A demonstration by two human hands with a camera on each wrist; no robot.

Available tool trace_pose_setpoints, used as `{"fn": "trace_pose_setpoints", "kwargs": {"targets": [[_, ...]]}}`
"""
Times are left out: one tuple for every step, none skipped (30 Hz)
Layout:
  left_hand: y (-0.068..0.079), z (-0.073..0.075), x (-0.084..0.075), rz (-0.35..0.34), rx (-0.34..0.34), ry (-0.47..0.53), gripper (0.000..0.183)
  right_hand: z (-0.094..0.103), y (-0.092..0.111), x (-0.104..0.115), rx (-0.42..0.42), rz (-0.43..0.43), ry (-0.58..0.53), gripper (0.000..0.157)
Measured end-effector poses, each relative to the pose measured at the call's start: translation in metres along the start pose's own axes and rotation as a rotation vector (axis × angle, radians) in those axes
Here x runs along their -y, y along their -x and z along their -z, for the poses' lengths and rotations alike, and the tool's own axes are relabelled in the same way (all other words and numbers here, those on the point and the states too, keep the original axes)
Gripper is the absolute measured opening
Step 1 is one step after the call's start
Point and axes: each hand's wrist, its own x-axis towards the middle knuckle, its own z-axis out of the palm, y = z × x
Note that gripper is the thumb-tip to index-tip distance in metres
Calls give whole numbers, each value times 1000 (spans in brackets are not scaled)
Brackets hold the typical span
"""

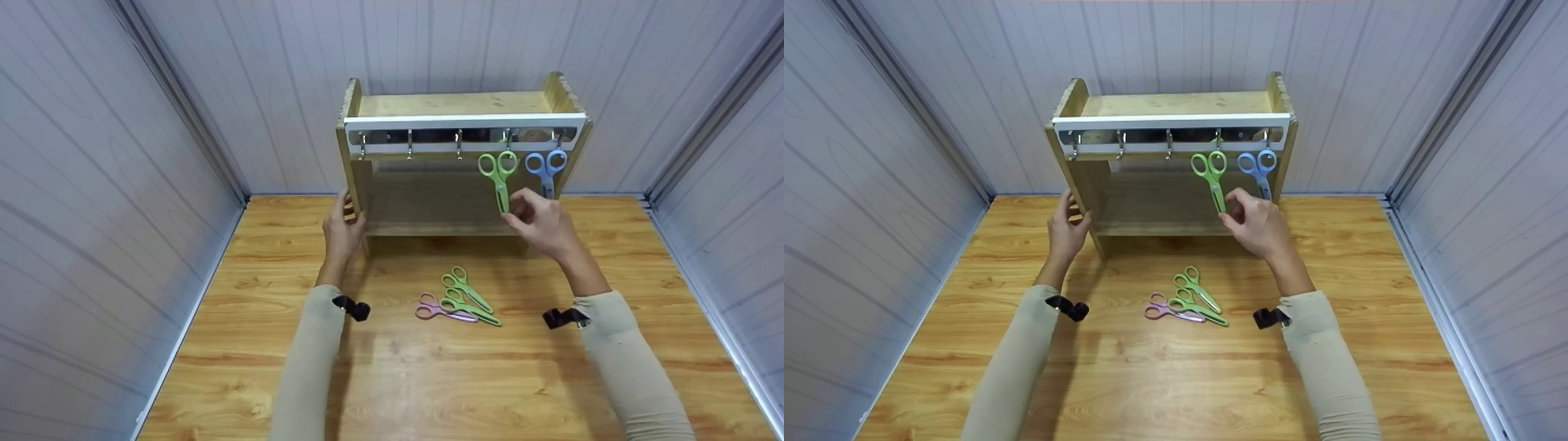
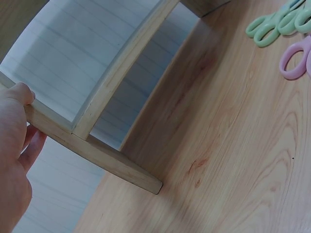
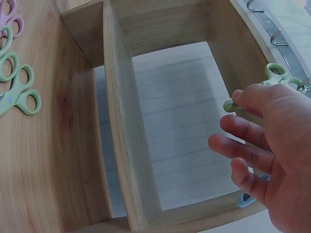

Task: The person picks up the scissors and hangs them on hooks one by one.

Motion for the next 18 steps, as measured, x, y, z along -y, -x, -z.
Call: {"fn": "trace_pose_setpoints", "kwargs": {"targets": [[0,0,0,0,0,-1,56,-1,0,0,-2,-1,2,21],[0,0,0,0,0,-2,56,-1,-1,1,-3,-3,3,21],[0,0,0,1,-1,-1,56,-2,-1,1,-5,0,4,20],[0,-1,0,1,-2,1,56,-2,-1,1,-7,3,8,21],[1,-1,0,1,-3,4,57,-2,-1,2,-9,7,8,20],[1,-1,0,-3,-4,5,57,-2,-2,2,-11,9,11,21],[1,-1,0,-6,-5,8,58,-2,-3,3,-13,13,13,21],[1,-1,0,-9,-5,10,59,-2,-3,4,-14,15,13,22],[2,0,0,-12,-5,12,60,-2,-3,4,-16,17,13,22],[2,0,-1,-14,-4,13,60,-2,-4,4,-18,16,13,23],[2,0,0,-16,-3,13,61,-2,-4,5,-20,16,13,24],[2,0,0,-17,-1,14,62,-2,-4,5,-20,13,15,25],[2,0,0,-17,-1,16,62,-2,-4,6,-20,13,16,26],[2,0,-1,-16,0,17,62,-2,-3,6,-20,12,19,27],[1,0,0,-15,0,17,62,-2,-3,5,-19,11,22,28],[1,0,0,-16,1,18,62,-2,-3,5,-18,9,24,29],[1,0,0,-17,1,18,61,-2,-3,5,-17,7,27,31],[1,1,0,-18,0,17,61,-3,-3,4,-17,5,27,32]]}}
